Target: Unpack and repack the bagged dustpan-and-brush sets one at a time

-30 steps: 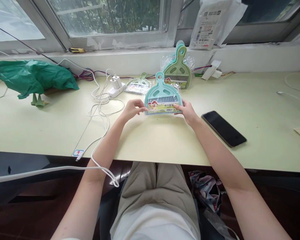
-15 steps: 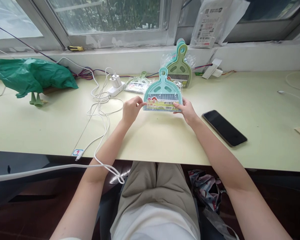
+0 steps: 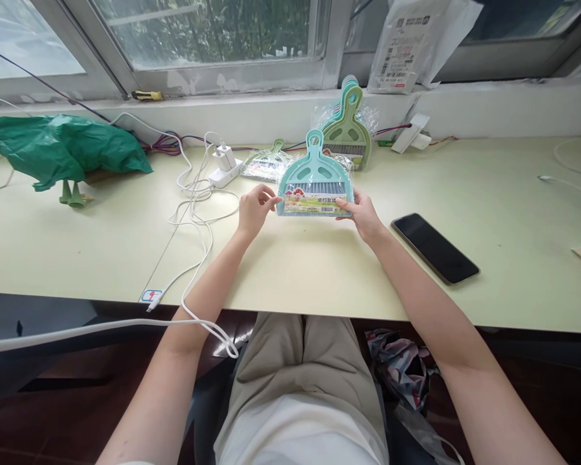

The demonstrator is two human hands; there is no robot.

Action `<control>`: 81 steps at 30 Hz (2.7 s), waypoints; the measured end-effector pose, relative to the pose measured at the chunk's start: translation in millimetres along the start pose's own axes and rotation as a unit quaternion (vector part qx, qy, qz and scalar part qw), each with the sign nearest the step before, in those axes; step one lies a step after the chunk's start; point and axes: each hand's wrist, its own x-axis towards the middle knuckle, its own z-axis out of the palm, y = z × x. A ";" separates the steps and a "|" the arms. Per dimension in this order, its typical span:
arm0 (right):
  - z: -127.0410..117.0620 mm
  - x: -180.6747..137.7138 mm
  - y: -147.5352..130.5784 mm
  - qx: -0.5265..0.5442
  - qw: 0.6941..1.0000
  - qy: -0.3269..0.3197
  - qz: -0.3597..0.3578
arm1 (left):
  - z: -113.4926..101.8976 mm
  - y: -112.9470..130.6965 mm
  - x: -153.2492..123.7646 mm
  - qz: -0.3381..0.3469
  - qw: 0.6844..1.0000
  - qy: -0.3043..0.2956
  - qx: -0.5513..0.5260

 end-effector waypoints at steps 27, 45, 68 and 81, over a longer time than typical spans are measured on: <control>-7.7 3.0 5.0 0.007 0.999 0.033 0.002 | 1.5 3.3 1.0 -0.062 0.976 -0.104 -0.179; -5.2 2.6 6.9 0.011 0.999 0.033 0.012 | 8.6 5.9 -4.0 -0.012 0.992 -0.033 -0.123; 5.4 2.8 10.2 -0.004 1.000 0.019 0.013 | 10.8 -1.1 -8.1 -0.126 0.988 -0.074 -0.057; 3.1 4.1 12.1 -0.004 1.000 0.018 0.009 | 15.9 -2.8 -10.5 -0.112 0.991 -0.070 -0.029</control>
